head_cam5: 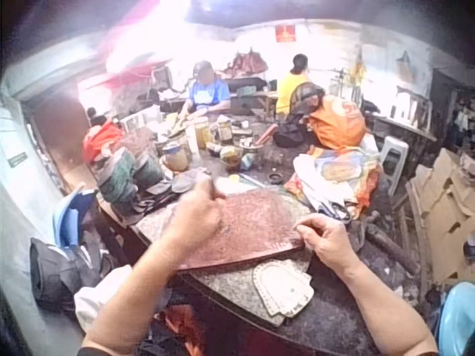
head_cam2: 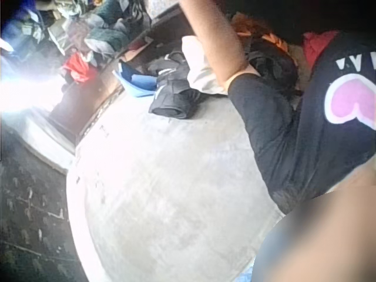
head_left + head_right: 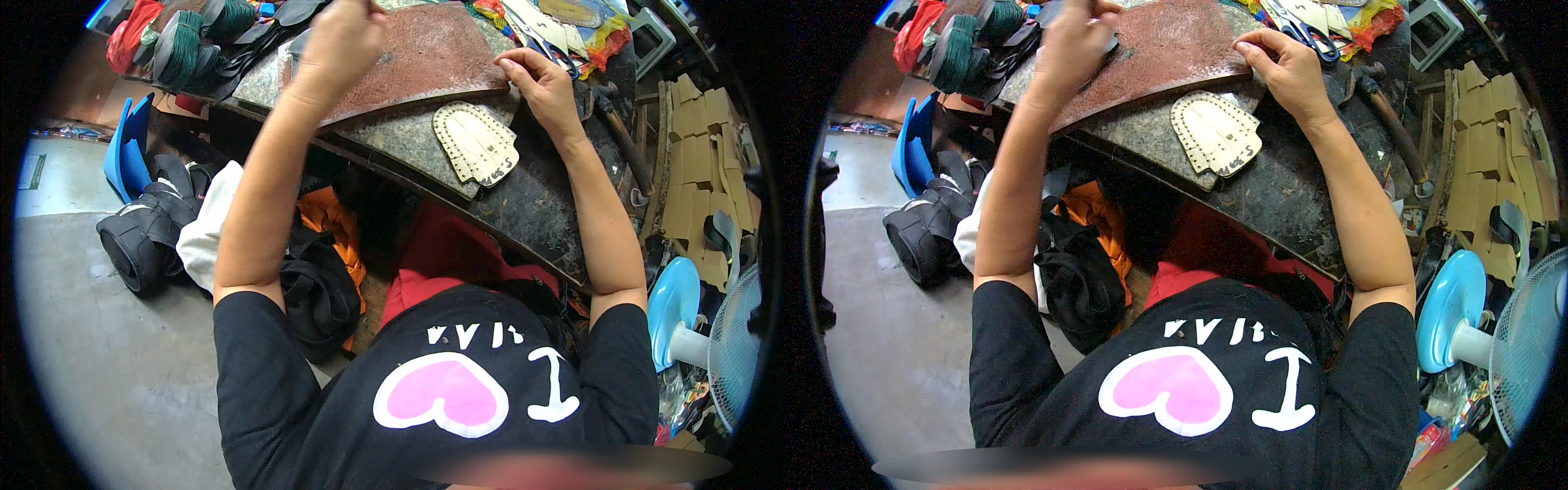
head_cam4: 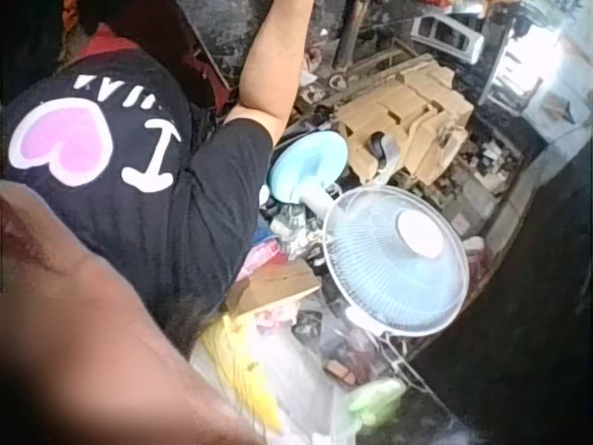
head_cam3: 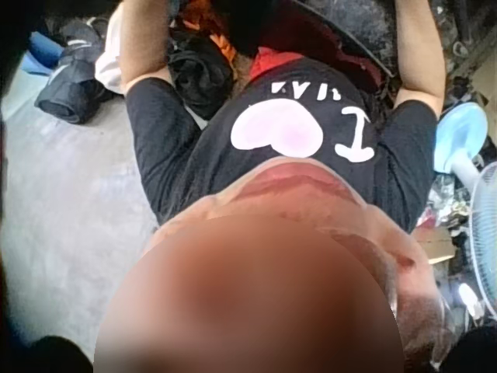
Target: The person uses a hammer and a punch tool to drive fasteners through a shoe insole and an upper piece on a workbench. They repeatedly align the parts, strike the punch, and adjust the components while working at a cluttered workstation.
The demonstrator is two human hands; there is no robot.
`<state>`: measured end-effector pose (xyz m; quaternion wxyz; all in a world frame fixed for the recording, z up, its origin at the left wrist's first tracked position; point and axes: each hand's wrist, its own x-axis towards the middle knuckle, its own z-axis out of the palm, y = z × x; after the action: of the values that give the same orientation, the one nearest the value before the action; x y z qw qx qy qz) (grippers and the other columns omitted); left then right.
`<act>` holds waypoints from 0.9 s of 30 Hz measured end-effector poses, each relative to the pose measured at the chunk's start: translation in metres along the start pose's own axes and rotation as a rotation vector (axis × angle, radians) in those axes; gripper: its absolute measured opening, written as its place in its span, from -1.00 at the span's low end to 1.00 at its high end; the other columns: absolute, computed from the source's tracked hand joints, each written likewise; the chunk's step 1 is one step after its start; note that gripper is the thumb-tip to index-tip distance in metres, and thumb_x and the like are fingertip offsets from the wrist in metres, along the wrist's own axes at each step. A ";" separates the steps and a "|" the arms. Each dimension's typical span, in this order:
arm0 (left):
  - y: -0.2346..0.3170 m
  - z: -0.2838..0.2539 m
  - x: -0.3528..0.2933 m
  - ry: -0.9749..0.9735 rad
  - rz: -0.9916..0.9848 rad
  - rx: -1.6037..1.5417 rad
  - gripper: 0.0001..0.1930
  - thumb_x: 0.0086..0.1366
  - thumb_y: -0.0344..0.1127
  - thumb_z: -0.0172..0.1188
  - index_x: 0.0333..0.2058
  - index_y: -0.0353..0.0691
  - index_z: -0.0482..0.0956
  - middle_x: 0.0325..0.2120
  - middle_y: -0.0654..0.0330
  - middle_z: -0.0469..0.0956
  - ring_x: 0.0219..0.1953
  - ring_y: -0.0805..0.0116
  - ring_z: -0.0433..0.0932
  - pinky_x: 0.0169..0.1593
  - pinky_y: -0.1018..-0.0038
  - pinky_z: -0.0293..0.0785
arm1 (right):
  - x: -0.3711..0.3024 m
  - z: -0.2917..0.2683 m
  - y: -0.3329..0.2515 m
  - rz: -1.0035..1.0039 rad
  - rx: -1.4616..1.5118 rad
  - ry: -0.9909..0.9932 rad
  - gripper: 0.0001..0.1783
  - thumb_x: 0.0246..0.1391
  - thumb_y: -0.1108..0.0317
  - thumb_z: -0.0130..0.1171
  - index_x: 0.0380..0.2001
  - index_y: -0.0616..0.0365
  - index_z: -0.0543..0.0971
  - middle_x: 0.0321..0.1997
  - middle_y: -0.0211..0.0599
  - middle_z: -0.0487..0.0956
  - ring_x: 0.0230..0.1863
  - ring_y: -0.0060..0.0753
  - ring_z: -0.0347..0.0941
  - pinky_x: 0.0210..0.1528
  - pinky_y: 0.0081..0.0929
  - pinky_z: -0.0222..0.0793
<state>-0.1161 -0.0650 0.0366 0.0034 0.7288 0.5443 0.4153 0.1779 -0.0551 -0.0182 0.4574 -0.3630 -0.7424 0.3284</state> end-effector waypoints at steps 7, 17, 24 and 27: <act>0.018 0.074 -0.004 -0.087 0.238 0.060 -0.87 0.25 -0.52 -0.10 -0.26 -0.36 0.40 -0.35 -0.24 0.48 -0.23 -0.16 0.50 -0.12 0.11 0.42 | 0.003 -0.013 -0.013 -0.003 -0.315 -0.159 -0.76 0.20 0.34 0.17 -0.15 0.25 0.64 -0.24 -0.31 0.66 -0.21 -0.56 0.55 -0.09 -0.59 0.42; 0.015 0.080 -0.022 -0.109 0.279 0.015 -0.86 0.35 -0.39 -0.10 -0.32 -0.32 0.41 -0.52 -0.15 0.40 -0.39 -0.14 0.44 -0.19 0.15 0.42 | -0.036 -0.012 -0.048 0.032 -0.385 -0.172 -0.68 0.14 0.27 0.23 -0.07 0.18 0.61 -0.22 -0.18 0.68 -0.19 -0.39 0.62 -0.12 -0.46 0.48; 0.053 0.055 -0.037 -0.194 0.170 -0.009 -0.89 0.29 -0.40 -0.05 -0.25 -0.30 0.35 -0.25 -0.12 0.52 -0.08 -0.16 0.49 -0.03 0.06 0.44 | -0.074 -0.001 -0.084 0.082 -0.594 -0.295 -0.60 0.02 0.22 0.30 -0.11 0.10 0.45 -0.30 -0.13 0.59 -0.26 -0.09 0.56 -0.17 -0.26 0.46; 0.056 0.051 -0.038 -0.227 0.163 0.004 -0.90 0.28 -0.42 -0.04 -0.26 -0.30 0.36 -0.26 -0.12 0.52 -0.08 -0.17 0.49 -0.04 0.07 0.45 | -0.081 0.000 -0.079 0.281 -0.250 -0.308 -0.57 0.02 0.36 0.34 -0.05 0.16 0.46 -0.44 -0.40 0.48 -0.40 -0.54 0.44 -0.31 -0.54 0.37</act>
<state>-0.0431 -0.0950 0.0064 0.0299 0.8129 0.4803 0.3282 0.1843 -0.1642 0.0108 0.2399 -0.4621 -0.7805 0.3460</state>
